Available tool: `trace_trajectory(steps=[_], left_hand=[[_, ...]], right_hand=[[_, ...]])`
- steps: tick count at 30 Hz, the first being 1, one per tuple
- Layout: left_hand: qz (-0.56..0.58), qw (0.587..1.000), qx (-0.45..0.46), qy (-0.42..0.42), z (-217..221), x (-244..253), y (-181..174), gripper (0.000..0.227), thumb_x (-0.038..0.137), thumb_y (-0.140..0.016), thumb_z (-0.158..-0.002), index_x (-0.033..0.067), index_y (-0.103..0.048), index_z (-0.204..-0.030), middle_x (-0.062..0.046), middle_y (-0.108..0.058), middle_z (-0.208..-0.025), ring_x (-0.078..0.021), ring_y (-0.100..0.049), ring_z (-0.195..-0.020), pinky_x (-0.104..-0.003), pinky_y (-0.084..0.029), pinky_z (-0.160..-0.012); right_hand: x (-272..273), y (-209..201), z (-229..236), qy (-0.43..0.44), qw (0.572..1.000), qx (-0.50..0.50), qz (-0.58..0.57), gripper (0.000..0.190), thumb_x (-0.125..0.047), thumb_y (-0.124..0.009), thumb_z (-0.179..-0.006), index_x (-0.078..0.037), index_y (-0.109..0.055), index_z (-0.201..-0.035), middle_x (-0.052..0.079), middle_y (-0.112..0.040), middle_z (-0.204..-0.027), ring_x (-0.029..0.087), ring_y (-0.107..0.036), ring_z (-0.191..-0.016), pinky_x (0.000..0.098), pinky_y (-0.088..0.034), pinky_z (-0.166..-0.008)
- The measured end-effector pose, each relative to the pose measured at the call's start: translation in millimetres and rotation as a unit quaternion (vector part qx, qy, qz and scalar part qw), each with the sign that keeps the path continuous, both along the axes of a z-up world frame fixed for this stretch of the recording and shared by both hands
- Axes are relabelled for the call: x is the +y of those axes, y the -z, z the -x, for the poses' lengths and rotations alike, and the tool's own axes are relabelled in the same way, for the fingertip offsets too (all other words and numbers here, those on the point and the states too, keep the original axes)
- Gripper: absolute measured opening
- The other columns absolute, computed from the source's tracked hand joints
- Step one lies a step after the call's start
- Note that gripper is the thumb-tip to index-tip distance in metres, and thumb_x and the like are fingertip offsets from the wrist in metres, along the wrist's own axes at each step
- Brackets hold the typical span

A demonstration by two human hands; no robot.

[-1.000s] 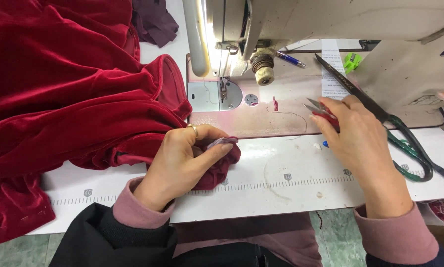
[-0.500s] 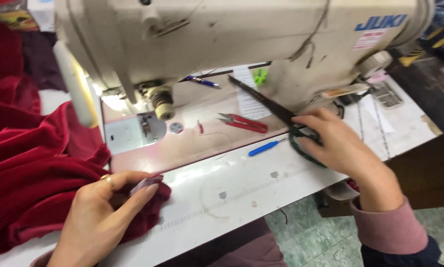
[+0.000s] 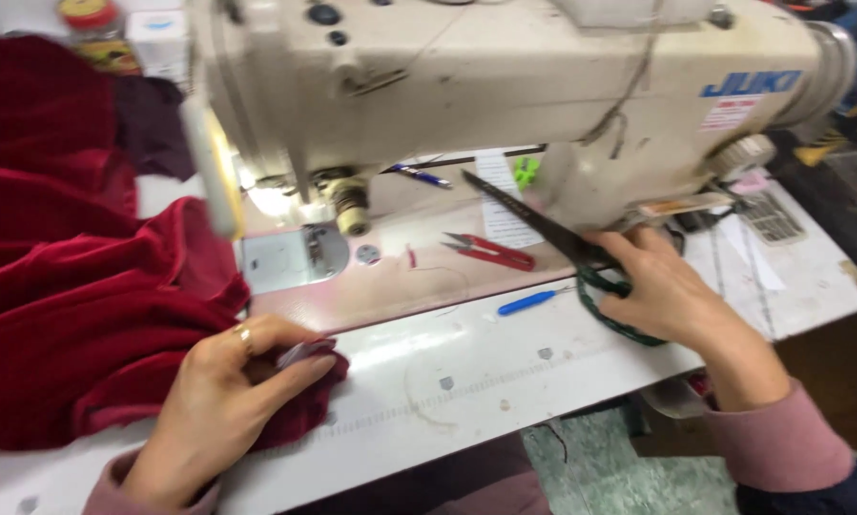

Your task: Trimming excess threads from a red velvet garment using scissors and then folding the piece for inspection.

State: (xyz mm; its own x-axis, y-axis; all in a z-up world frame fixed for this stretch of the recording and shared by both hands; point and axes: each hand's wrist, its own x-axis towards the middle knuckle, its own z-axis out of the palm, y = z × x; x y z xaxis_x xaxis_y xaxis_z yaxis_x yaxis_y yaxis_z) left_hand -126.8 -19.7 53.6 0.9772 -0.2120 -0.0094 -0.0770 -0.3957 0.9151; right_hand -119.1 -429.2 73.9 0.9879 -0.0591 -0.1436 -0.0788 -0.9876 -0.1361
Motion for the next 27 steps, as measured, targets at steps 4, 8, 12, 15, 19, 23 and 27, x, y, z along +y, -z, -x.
trace_trajectory(steps=[4, 8, 12, 15, 19, 23, 27], left_hand=[[0.078, 0.997, -0.016, 0.021, 2, 3, -3, 0.012, 0.012, -0.079, -0.073, 0.0070, -0.079, -0.084, -0.001, -0.073, -0.079, -0.0081, -0.067, -0.070, -0.019, -0.051, -0.064], [0.147, 0.986, 0.076, -0.002, 7, 1, -16, 0.011, 0.007, -0.074, -0.077, -0.0006, -0.075, -0.084, -0.010, -0.078, -0.077, -0.0148, -0.074, -0.065, -0.022, -0.058, -0.059], [0.204, 0.971, 0.125, 0.003, 7, 3, -17, 0.012, 0.005, -0.070, -0.080, -0.0035, -0.072, -0.089, -0.015, -0.079, -0.079, -0.0174, -0.073, -0.066, -0.025, -0.059, -0.060], [0.221, 0.968, 0.116, 0.016, 7, 7, -15, 0.011, 0.006, -0.069, -0.082, -0.0020, -0.071, -0.089, -0.015, -0.079, -0.080, -0.0161, -0.072, -0.068, -0.023, -0.058, -0.062], [0.266, 0.957, 0.113, 0.033, 5, 9, -8, 0.012, 0.007, -0.068, -0.084, -0.0018, -0.070, -0.091, -0.018, -0.078, -0.082, -0.0161, -0.072, -0.070, -0.022, -0.056, -0.061], [0.269, 0.956, 0.109, 0.038, 7, 10, -11, 0.011, 0.005, -0.066, -0.084, -0.0030, -0.070, -0.090, -0.018, -0.078, -0.082, -0.0190, -0.074, -0.073, -0.024, -0.059, -0.065], [0.289, 0.951, 0.100, 0.039, 6, 12, -5, 0.009, 0.005, -0.067, -0.084, -0.0006, -0.070, -0.090, -0.017, -0.077, -0.082, -0.0159, -0.072, -0.071, -0.021, -0.056, -0.062]], right_hand=[[13, -10, -1, 0.040, 0.998, 0.048, 0.021, 0.086, -0.021, -0.066, -0.068, -0.034, -0.036, -0.148, 0.017, -0.053, -0.104, 0.038, -0.058, -0.103, 0.0374, -0.045, -0.091], [12, 0, -1, 0.053, 0.997, 0.046, 0.032, 0.081, -0.018, -0.063, -0.069, -0.031, -0.036, -0.144, 0.021, -0.055, -0.109, 0.042, -0.060, -0.100, 0.0419, -0.047, -0.089], [-8, 17, 4, 0.036, 0.996, -0.035, 0.072, 0.068, -0.019, -0.066, -0.069, -0.020, -0.047, -0.135, 0.023, -0.060, -0.113, 0.043, -0.062, -0.097, 0.0477, -0.049, -0.086], [-31, 31, 13, 0.018, 0.994, -0.074, 0.074, 0.058, -0.014, -0.069, -0.066, -0.018, -0.055, -0.123, 0.014, -0.064, -0.107, 0.034, -0.066, -0.087, 0.0433, -0.050, -0.080], [-43, 44, 27, -0.011, 0.995, -0.083, 0.060, 0.038, -0.040, -0.066, -0.077, -0.015, -0.059, -0.104, 0.005, -0.071, -0.087, 0.027, -0.067, -0.078, 0.0368, -0.048, -0.073], [11, 20, 39, 0.002, 0.998, -0.038, 0.041, 0.034, -0.049, -0.067, -0.077, -0.019, -0.060, -0.092, 0.006, -0.064, -0.065, 0.028, -0.062, -0.062, 0.0342, -0.046, -0.066], [55, -3, 41, -0.022, 0.999, 0.043, 0.025, 0.035, -0.050, -0.062, -0.078, -0.022, -0.057, -0.098, 0.004, -0.065, -0.069, 0.024, -0.062, -0.065, 0.0311, -0.045, -0.065]])
